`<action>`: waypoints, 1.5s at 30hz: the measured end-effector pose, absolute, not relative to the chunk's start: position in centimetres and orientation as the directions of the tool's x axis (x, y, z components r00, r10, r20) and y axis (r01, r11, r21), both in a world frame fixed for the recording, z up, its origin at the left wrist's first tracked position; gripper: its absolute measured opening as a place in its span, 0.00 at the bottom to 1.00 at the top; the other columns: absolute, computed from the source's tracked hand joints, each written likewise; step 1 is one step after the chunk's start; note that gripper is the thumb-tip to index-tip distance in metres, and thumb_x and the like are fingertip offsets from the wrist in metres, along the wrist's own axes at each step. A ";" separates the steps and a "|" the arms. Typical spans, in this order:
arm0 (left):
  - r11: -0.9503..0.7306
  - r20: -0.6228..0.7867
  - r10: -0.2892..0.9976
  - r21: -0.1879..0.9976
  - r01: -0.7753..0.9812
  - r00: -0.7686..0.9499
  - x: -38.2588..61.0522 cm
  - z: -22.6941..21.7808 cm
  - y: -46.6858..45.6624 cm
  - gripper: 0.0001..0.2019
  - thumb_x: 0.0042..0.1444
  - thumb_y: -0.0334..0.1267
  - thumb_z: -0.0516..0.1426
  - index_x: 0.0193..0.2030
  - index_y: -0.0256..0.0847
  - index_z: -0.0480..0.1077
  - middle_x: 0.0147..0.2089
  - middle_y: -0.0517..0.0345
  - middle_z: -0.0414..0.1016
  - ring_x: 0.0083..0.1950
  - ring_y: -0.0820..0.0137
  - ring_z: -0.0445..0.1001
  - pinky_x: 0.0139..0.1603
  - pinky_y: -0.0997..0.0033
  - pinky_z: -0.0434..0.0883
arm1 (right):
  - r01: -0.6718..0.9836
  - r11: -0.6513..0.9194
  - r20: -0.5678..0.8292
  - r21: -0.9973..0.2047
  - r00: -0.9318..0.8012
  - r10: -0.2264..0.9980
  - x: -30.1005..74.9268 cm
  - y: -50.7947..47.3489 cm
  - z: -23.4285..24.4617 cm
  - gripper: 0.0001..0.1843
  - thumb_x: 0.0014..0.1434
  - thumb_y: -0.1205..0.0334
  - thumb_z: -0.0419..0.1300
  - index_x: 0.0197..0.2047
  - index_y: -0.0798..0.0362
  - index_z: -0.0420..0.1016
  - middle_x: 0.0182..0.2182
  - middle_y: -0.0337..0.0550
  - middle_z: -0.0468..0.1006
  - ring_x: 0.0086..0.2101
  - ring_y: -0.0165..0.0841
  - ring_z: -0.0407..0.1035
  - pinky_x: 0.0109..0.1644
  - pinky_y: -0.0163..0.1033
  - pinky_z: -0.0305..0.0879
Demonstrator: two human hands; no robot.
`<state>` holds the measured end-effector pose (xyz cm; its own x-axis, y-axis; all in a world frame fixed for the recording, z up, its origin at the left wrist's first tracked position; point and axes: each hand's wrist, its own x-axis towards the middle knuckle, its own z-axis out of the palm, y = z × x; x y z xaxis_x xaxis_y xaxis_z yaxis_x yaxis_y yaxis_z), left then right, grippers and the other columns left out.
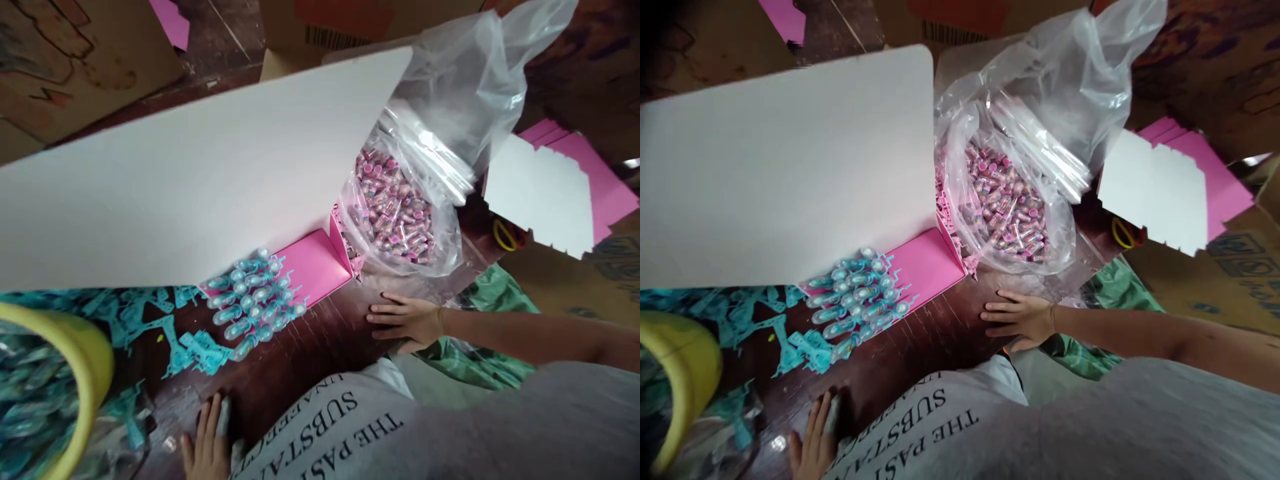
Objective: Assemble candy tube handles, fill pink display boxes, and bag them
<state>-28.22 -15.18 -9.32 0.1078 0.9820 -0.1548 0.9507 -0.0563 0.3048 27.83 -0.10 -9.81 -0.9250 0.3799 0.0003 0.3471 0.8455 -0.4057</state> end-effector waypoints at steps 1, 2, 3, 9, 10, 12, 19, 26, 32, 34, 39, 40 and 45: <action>-0.068 -0.135 0.984 0.301 0.951 0.113 -28.5 -10.0 -15.3 0.41 0.71 0.34 0.51 0.85 0.56 0.35 0.83 0.43 0.53 0.84 0.46 0.50 0.82 0.28 0.41 | 0.341 0.863 0.026 -0.372 -0.926 0.377 27.9 -0.2 -10.0 0.34 0.69 0.40 0.61 0.73 0.44 0.71 0.72 0.49 0.71 0.70 0.45 0.66 0.80 0.62 0.47; -0.094 -0.114 0.984 0.310 0.946 0.135 -28.7 -10.5 -15.4 0.39 0.72 0.35 0.49 0.85 0.52 0.38 0.82 0.41 0.54 0.84 0.47 0.50 0.82 0.29 0.41 | 0.338 0.877 0.049 -0.341 -0.925 0.376 28.0 -0.3 -10.2 0.35 0.69 0.40 0.61 0.73 0.45 0.71 0.72 0.50 0.70 0.71 0.45 0.65 0.80 0.62 0.44; -0.126 -0.086 0.983 0.320 0.939 0.162 -28.9 -10.9 -15.3 0.37 0.72 0.36 0.48 0.85 0.50 0.39 0.82 0.39 0.55 0.84 0.47 0.50 0.82 0.29 0.42 | 0.335 0.888 0.070 -0.314 -0.925 0.374 28.1 -0.4 -10.3 0.35 0.68 0.39 0.61 0.73 0.45 0.71 0.72 0.50 0.70 0.71 0.45 0.64 0.81 0.62 0.41; -0.279 0.110 0.960 0.289 0.916 0.258 -30.2 -10.9 -15.4 0.40 0.69 0.35 0.51 0.85 0.48 0.39 0.83 0.38 0.52 0.85 0.48 0.48 0.81 0.28 0.46 | 0.349 0.896 0.116 -0.276 -0.913 0.392 28.3 -0.8 -11.4 0.38 0.68 0.39 0.63 0.76 0.42 0.66 0.74 0.48 0.67 0.75 0.45 0.57 0.82 0.61 0.34; -0.318 0.173 0.945 0.264 0.911 0.279 -30.5 -10.8 -15.4 0.41 0.69 0.35 0.52 0.85 0.47 0.40 0.83 0.38 0.52 0.85 0.48 0.48 0.80 0.28 0.46 | 0.351 0.895 0.127 -0.274 -0.910 0.395 28.3 -0.9 -11.6 0.38 0.68 0.39 0.63 0.76 0.42 0.66 0.75 0.48 0.66 0.76 0.44 0.56 0.82 0.61 0.33; -0.398 0.323 0.890 0.203 0.895 0.322 -30.5 -10.7 -15.1 0.42 0.66 0.37 0.55 0.84 0.44 0.43 0.82 0.37 0.55 0.84 0.44 0.51 0.79 0.27 0.49 | 0.353 0.901 0.150 -0.254 -0.905 0.397 28.2 -1.0 -11.8 0.39 0.68 0.40 0.63 0.76 0.44 0.66 0.75 0.50 0.65 0.76 0.45 0.53 0.82 0.62 0.33; -0.653 0.450 0.724 0.205 0.729 0.523 -13.4 -8.6 -9.6 0.31 0.66 0.32 0.60 0.75 0.44 0.63 0.64 0.44 0.79 0.64 0.55 0.77 0.66 0.53 0.72 | 0.348 0.927 0.175 -0.140 -0.913 0.369 28.0 -1.1 -10.7 0.35 0.70 0.37 0.58 0.74 0.43 0.69 0.73 0.49 0.69 0.74 0.43 0.58 0.79 0.60 0.47; -0.558 0.122 0.826 0.032 0.829 0.551 7.8 -5.5 2.3 0.20 0.73 0.30 0.51 0.67 0.32 0.73 0.72 0.35 0.72 0.68 0.54 0.73 0.61 0.56 0.72 | 0.621 0.783 0.573 -0.039 -0.628 0.526 28.9 -2.5 -10.6 0.22 0.73 0.44 0.54 0.59 0.47 0.78 0.49 0.51 0.83 0.50 0.43 0.75 0.55 0.50 0.71; -0.475 0.022 0.879 -0.048 0.878 0.477 10.9 -4.9 7.0 0.17 0.70 0.26 0.51 0.58 0.27 0.77 0.53 0.34 0.81 0.54 0.53 0.77 0.49 0.57 0.74 | 0.900 0.346 0.753 -0.264 -0.032 0.657 29.9 0.4 -10.4 0.26 0.67 0.63 0.63 0.66 0.48 0.66 0.54 0.56 0.76 0.54 0.48 0.72 0.57 0.55 0.67; -0.499 -0.020 0.866 -0.047 0.865 0.499 10.9 -4.1 6.6 0.15 0.70 0.25 0.52 0.54 0.29 0.79 0.50 0.37 0.81 0.51 0.54 0.77 0.48 0.57 0.74 | 0.928 0.183 0.664 -0.325 0.086 0.743 29.9 2.7 -8.8 0.22 0.69 0.57 0.63 0.64 0.49 0.70 0.55 0.56 0.78 0.55 0.49 0.72 0.59 0.56 0.65; -0.707 -0.002 0.707 -0.002 0.707 0.707 7.0 -3.0 3.3 0.14 0.71 0.28 0.54 0.58 0.36 0.78 0.48 0.46 0.81 0.48 0.58 0.78 0.49 0.56 0.74 | 0.912 -0.079 0.192 -0.402 0.169 0.967 29.6 8.6 -5.8 0.23 0.69 0.44 0.62 0.58 0.51 0.79 0.50 0.54 0.85 0.52 0.53 0.72 0.57 0.58 0.64; -0.779 0.039 0.627 0.016 0.627 0.778 5.4 -3.2 2.7 0.14 0.71 0.29 0.55 0.58 0.38 0.78 0.51 0.47 0.82 0.51 0.57 0.78 0.54 0.54 0.74 | 0.909 -0.084 0.142 -0.407 0.154 0.978 29.6 9.2 -5.7 0.22 0.69 0.45 0.62 0.58 0.51 0.80 0.50 0.54 0.85 0.52 0.54 0.72 0.57 0.58 0.63; -0.841 0.153 0.539 0.162 0.517 0.828 -3.7 -4.8 -0.1 0.11 0.71 0.30 0.58 0.52 0.45 0.80 0.64 0.55 0.80 0.74 0.53 0.68 0.75 0.40 0.60 | 0.884 0.047 0.289 -0.465 0.101 0.952 30.2 7.6 -5.6 0.20 0.72 0.50 0.57 0.60 0.50 0.78 0.55 0.53 0.83 0.55 0.51 0.73 0.61 0.58 0.63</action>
